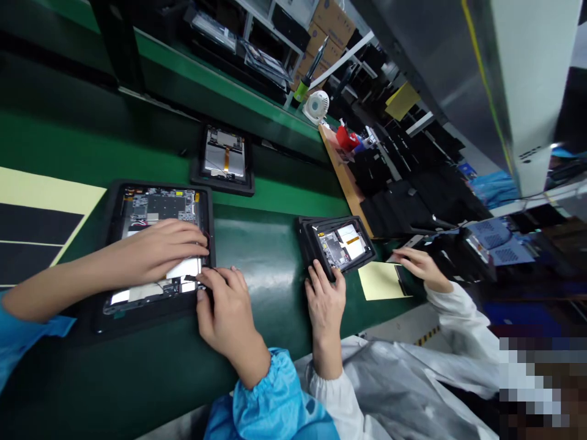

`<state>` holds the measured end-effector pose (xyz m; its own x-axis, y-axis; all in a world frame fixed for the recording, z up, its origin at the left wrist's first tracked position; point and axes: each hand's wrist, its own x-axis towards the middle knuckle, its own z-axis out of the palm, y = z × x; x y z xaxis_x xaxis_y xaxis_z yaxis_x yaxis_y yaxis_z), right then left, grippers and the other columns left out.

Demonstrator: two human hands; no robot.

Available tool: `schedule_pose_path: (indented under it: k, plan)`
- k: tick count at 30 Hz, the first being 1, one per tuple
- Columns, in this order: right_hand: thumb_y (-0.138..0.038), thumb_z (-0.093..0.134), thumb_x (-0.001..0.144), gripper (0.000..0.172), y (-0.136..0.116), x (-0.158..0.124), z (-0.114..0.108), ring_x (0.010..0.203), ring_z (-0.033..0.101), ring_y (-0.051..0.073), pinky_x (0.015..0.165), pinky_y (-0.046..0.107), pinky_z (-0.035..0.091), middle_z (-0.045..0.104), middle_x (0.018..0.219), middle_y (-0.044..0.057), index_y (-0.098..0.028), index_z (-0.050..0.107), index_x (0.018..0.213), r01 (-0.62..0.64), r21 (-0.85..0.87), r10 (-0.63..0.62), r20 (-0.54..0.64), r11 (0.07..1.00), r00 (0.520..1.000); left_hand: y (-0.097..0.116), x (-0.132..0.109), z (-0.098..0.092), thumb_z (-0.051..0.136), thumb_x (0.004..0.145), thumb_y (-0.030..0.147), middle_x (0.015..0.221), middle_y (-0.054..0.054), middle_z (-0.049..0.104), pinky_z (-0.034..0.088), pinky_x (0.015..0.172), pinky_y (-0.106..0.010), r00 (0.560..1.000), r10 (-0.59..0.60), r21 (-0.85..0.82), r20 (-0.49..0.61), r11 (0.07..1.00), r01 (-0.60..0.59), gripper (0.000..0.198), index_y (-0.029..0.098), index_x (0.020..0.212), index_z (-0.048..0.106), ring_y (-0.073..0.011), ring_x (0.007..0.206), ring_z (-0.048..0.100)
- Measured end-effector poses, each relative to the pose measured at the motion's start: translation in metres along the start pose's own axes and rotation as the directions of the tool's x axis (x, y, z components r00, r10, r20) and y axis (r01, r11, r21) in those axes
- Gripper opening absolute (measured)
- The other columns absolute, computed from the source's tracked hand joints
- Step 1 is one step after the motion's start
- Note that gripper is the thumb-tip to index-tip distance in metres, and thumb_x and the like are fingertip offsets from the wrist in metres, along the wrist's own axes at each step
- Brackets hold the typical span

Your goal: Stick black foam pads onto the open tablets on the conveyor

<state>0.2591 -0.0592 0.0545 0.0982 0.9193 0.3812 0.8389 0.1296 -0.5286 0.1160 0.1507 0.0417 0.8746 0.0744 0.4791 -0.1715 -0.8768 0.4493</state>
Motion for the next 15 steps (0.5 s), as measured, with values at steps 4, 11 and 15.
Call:
schedule_pose_path:
  k: [4,11,15]
  plan:
    - [-0.014,0.056,0.104,0.049,-0.002,0.001,0.001,0.120,0.067,0.029,0.109,0.049,0.056,0.080,0.124,0.010,-0.023,0.051,0.151,0.002,0.001,-0.002,-0.047,1.000,0.999,0.017,0.000,-0.001,0.039,0.097,0.001,0.103,-0.007,0.068,0.047,0.085,-0.031,0.993,0.024,-0.151,0.113,0.988,-0.007,0.037,0.018,0.101,0.071,-0.0220,0.097,0.062]
    - [-0.017,0.057,0.104,0.041,-0.001,0.000,0.001,0.112,0.069,0.028,0.098,0.044,0.057,0.080,0.124,0.010,-0.023,0.057,0.145,0.008,0.010,-0.007,-0.037,1.000,0.999,0.007,0.014,-0.006,0.043,0.096,0.006,0.104,-0.006,0.070,0.053,0.084,-0.026,0.973,-0.036,-0.139,0.229,0.988,0.069,0.033,0.018,0.101,0.073,-0.0206,0.099,0.066]
    - [-0.021,0.057,0.105,0.037,-0.001,0.000,-0.001,0.112,0.069,0.028,0.096,0.044,0.058,0.079,0.124,0.013,-0.019,0.061,0.142,0.033,0.002,-0.033,-0.013,0.999,0.999,-0.009,0.002,-0.007,0.031,0.101,0.014,0.120,-0.001,0.073,0.056,0.099,-0.028,0.994,-0.046,0.030,0.101,0.999,0.043,0.047,0.019,0.115,0.076,-0.0173,0.115,0.067]
